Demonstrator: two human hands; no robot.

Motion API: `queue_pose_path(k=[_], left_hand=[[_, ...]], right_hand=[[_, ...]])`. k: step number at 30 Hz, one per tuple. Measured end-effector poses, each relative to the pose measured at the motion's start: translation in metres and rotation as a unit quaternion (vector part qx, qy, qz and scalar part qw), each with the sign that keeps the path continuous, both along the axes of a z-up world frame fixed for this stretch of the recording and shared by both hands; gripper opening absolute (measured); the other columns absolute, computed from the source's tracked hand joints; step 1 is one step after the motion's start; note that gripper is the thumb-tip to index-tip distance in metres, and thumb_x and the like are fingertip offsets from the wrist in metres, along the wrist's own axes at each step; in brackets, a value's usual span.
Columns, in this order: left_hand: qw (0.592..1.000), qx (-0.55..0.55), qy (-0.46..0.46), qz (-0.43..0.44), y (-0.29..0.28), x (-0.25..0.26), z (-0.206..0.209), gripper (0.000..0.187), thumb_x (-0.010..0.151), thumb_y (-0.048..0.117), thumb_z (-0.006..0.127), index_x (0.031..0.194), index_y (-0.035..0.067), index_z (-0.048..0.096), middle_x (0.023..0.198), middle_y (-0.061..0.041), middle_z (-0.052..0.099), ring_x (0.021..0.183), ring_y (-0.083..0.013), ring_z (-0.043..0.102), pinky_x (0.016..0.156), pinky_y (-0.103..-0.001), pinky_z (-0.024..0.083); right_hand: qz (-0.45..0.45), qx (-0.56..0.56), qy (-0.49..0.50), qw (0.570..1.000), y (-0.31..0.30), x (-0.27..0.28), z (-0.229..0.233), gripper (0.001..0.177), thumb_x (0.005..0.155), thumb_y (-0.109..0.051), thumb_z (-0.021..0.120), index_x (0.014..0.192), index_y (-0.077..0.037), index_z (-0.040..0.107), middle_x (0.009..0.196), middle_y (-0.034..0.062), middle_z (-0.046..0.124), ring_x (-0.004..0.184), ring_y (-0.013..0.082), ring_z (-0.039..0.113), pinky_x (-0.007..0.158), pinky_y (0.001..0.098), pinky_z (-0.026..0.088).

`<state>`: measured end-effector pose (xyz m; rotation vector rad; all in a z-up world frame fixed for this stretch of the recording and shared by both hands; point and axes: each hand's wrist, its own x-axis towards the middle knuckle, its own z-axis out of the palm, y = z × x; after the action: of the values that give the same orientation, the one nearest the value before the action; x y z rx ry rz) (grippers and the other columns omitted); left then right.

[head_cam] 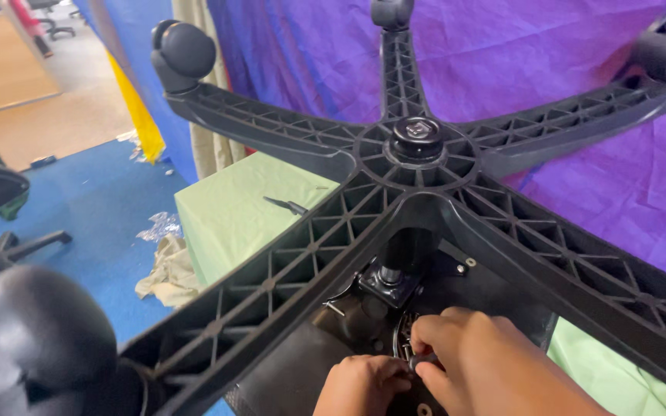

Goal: The person uses a screwdriver to tighten a screw into the metal base of an office chair. They hold the chair base steady with one hand while turning the screwdriver with the other to secure the component.

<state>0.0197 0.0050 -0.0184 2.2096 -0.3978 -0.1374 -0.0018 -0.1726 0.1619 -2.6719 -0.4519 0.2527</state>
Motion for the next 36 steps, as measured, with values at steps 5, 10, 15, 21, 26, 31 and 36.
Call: queue_pose_path(k=[5, 10, 15, 21, 26, 31, 36], left_hand=[[0.997, 0.021, 0.009, -0.068, 0.012, 0.024, -0.010, 0.025, 0.081, 0.027, 0.080, 0.105, 0.022, 0.078, 0.095, -0.004, 0.076, 0.092, -0.0273, 0.073, 0.082, -0.039, 0.058], [0.994, 0.065, 0.007, -0.092, 0.011, 0.033, -0.011, 0.025, 0.083, 0.030, 0.079, 0.107, 0.023, 0.078, 0.094, -0.003, 0.076, 0.094, -0.0260, 0.073, 0.085, -0.039, 0.057], [0.994, 0.043, 0.005, -0.103, 0.017, 0.030, -0.001, 0.024, 0.083, 0.031, 0.077, 0.105, 0.022, 0.078, 0.093, -0.001, 0.077, 0.094, -0.0233, 0.074, 0.086, -0.037, 0.058], [0.998, 0.017, 0.010, -0.064, 0.023, 0.022, 0.005, 0.021, 0.079, 0.026, 0.081, 0.098, 0.020, 0.079, 0.088, -0.005, 0.074, 0.093, -0.0241, 0.071, 0.088, -0.038, 0.056], [0.996, 0.030, -0.068, -0.058, 0.021, 0.019, -0.007, 0.014, 0.079, 0.019, 0.081, 0.092, 0.014, 0.078, 0.090, -0.007, 0.075, 0.098, -0.0267, 0.069, 0.097, -0.039, 0.049], [0.993, 0.026, -0.099, -0.057, 0.020, 0.023, -0.018, 0.016, 0.076, 0.016, 0.082, 0.091, 0.014, 0.077, 0.090, -0.007, 0.074, 0.099, -0.0267, 0.069, 0.097, -0.039, 0.049], [0.995, 0.029, -0.082, -0.042, 0.016, 0.025, -0.021, 0.017, 0.076, 0.016, 0.083, 0.093, 0.016, 0.077, 0.091, -0.006, 0.073, 0.101, -0.0278, 0.068, 0.093, -0.039, 0.052]], right_hand=[[-0.077, -0.108, 0.027, 0.991, 0.018, 0.016, -0.011, 0.030, 0.082, -0.041, 0.078, 0.102, -0.019, 0.071, 0.102, 0.0064, 0.074, 0.095, 0.0335, 0.074, 0.085, 0.0427, 0.058], [-0.113, -0.123, 0.029, 0.986, 0.026, 0.015, -0.013, 0.030, 0.084, -0.041, 0.076, 0.101, -0.018, 0.072, 0.101, 0.0085, 0.075, 0.097, 0.0339, 0.074, 0.092, 0.0457, 0.054], [-0.144, -0.165, 0.062, 0.974, 0.031, 0.008, -0.005, 0.032, 0.085, -0.043, 0.076, 0.107, -0.020, 0.071, 0.107, 0.0046, 0.074, 0.102, 0.0322, 0.072, 0.092, 0.0437, 0.055], [-0.030, -0.090, 0.091, 0.991, 0.022, 0.000, -0.001, 0.030, 0.093, -0.044, 0.071, 0.107, -0.018, 0.068, 0.110, 0.0036, 0.058, 0.104, 0.0234, 0.066, 0.090, 0.0398, 0.056], [-0.020, -0.100, 0.047, 0.994, 0.029, 0.002, -0.008, 0.032, 0.084, -0.034, 0.075, 0.109, -0.017, 0.066, 0.107, 0.0022, 0.067, 0.107, 0.0285, 0.069, 0.093, 0.0575, 0.046], [-0.041, -0.124, 0.053, 0.990, 0.027, 0.012, -0.019, 0.033, 0.083, -0.038, 0.076, 0.106, -0.016, 0.067, 0.107, 0.0013, 0.069, 0.108, 0.0289, 0.069, 0.096, 0.0595, 0.047], [-0.088, -0.120, 0.083, 0.985, 0.022, 0.016, -0.029, 0.035, 0.082, -0.040, 0.077, 0.108, -0.018, 0.067, 0.104, 0.0052, 0.070, 0.099, 0.0308, 0.073, 0.089, 0.0440, 0.058]])
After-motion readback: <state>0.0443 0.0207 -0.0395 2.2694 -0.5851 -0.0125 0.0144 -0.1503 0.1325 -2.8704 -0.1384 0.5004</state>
